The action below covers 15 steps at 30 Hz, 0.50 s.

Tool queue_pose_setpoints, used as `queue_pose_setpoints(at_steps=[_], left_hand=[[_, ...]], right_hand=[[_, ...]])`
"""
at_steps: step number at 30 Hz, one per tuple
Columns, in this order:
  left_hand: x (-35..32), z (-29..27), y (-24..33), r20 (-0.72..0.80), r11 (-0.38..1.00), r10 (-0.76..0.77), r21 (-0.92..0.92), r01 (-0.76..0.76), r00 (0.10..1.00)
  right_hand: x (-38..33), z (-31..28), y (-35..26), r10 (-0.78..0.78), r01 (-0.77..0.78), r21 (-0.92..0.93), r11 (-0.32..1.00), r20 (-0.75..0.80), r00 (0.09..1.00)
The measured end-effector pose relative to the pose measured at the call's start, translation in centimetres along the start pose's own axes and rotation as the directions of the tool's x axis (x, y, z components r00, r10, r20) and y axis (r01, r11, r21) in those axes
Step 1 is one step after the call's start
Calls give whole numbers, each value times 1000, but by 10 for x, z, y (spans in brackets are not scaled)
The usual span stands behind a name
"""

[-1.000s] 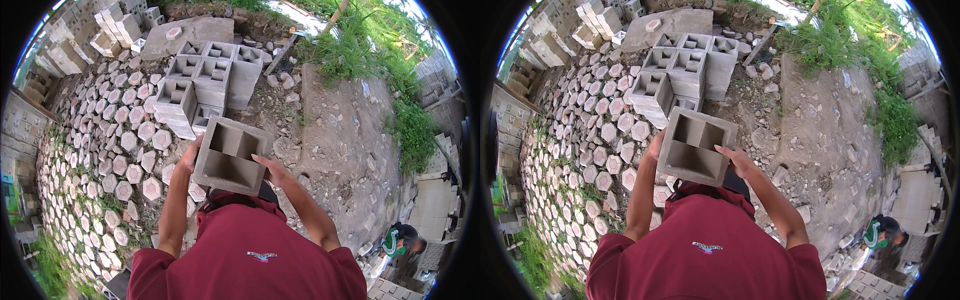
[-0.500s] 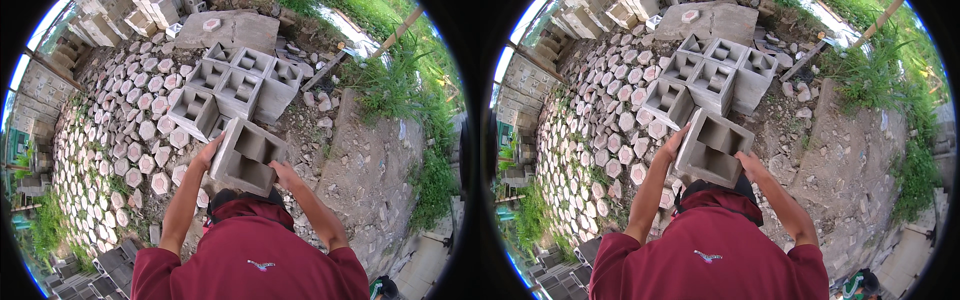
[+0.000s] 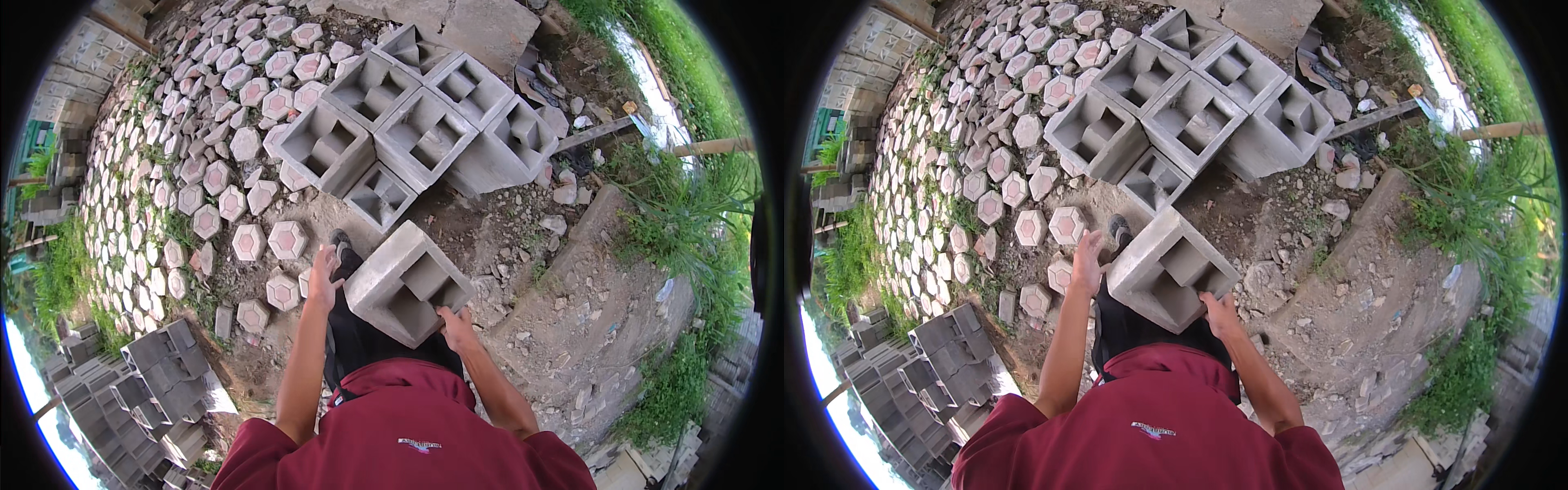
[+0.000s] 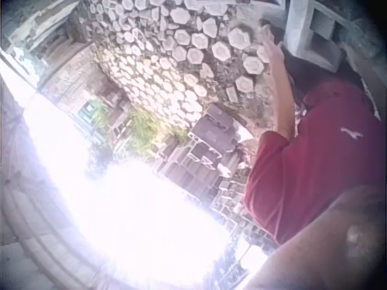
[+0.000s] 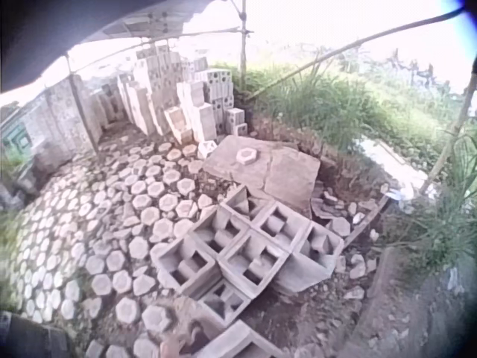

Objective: The person stacks several decorative cinder blocks by picking them up by hand and placing them onto an existing arrangement on a dirt floor in an outdoor workspace.

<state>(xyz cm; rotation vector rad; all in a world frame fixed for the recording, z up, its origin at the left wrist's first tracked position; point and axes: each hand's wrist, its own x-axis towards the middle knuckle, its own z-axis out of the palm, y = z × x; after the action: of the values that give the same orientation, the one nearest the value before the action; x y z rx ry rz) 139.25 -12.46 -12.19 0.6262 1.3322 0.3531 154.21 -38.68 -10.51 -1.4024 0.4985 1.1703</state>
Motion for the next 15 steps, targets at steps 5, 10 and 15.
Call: queue_pose_setpoints(at_steps=[5,10,15], left_hand=[[10,32,-73,314,824,-234,-438,358,920],[105,32,-110,311,754,-296,-505,421,903],[145,46,-127,187,860,-135,-466,208,973]], right_hand=[[85,-18,33,-24,22,-35,999,-44,999],[167,-8,40,50,-61,-83,995,-131,990],[255,4,43,86,-103,-72,992,-211,974]])
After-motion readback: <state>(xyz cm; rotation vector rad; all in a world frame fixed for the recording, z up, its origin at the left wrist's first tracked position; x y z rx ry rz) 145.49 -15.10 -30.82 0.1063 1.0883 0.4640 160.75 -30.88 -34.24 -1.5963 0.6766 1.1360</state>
